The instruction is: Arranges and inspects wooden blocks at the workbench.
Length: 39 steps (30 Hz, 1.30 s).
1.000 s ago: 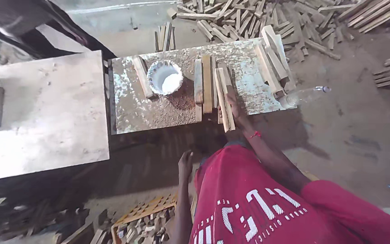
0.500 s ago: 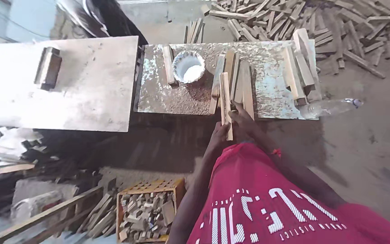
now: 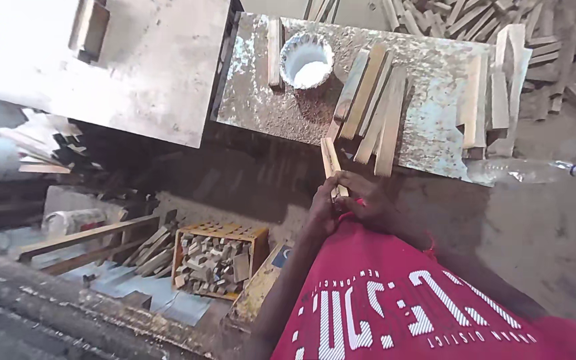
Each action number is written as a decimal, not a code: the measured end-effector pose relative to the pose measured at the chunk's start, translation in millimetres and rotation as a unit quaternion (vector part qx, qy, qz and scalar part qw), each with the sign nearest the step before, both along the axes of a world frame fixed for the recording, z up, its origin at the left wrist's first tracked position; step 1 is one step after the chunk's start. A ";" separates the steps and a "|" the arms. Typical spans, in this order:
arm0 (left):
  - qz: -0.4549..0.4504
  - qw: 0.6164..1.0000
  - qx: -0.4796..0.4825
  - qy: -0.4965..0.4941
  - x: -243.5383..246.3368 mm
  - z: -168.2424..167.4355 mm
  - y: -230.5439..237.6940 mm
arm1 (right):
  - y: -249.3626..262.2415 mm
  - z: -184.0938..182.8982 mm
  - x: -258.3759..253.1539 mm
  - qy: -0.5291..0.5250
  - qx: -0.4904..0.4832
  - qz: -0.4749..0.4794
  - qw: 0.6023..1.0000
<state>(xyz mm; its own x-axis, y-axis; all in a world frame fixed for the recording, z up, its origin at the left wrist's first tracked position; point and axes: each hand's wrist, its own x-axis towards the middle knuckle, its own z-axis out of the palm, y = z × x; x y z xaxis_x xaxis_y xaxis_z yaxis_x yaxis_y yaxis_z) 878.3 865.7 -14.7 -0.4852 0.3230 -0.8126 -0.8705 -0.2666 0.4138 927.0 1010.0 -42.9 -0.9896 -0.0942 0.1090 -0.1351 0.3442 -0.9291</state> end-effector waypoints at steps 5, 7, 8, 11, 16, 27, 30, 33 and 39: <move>0.036 0.999 -0.003 -0.013 4.6 -6.4 -0.2 | -8.1 -1.0 -0.5 -0.013 -0.032 0.006 0.999; 0.052 0.998 -0.003 -0.024 7.9 -6.0 -1.6 | -11.3 -0.5 -0.3 -0.029 -0.044 0.005 0.999; 0.063 0.998 -0.003 -0.032 8.6 -5.6 -1.7 | -12.2 -0.7 -1.0 -0.035 -0.046 0.006 0.998; 0.096 0.994 0.015 -0.049 10.3 -5.3 -4.9 | -10.3 -1.7 -4.4 -0.070 -0.047 0.040 0.996; 0.039 0.998 0.039 -0.029 12.0 4.1 -23.2 | -2.3 3.1 -1.9 -0.032 0.047 0.178 0.982; -0.262 0.701 -0.193 0.634 11.2 65.2 -79.7 | 3.0 64.3 -18.6 0.107 0.044 0.145 0.983; -0.280 0.671 -0.201 0.656 9.8 93.4 -83.3 | 1.3 92.3 -10.5 0.103 0.062 0.155 0.980; -0.311 0.654 -0.196 0.661 16.7 116.7 -89.2 | 0.5 119.3 1.6 0.097 0.094 0.175 0.975; -0.373 0.599 -0.143 0.694 38.3 135.1 -96.9 | 0.0 135.5 16.4 0.147 0.092 0.279 0.945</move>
<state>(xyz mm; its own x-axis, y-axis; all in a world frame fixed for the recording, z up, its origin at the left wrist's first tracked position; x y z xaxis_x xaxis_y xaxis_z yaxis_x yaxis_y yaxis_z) 916.6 768.8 120.4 -0.5656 0.8139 0.1330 0.5321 0.2369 0.8129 943.4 1010.0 92.6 -0.7099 -0.6355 0.3035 -0.5864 0.2947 -0.7545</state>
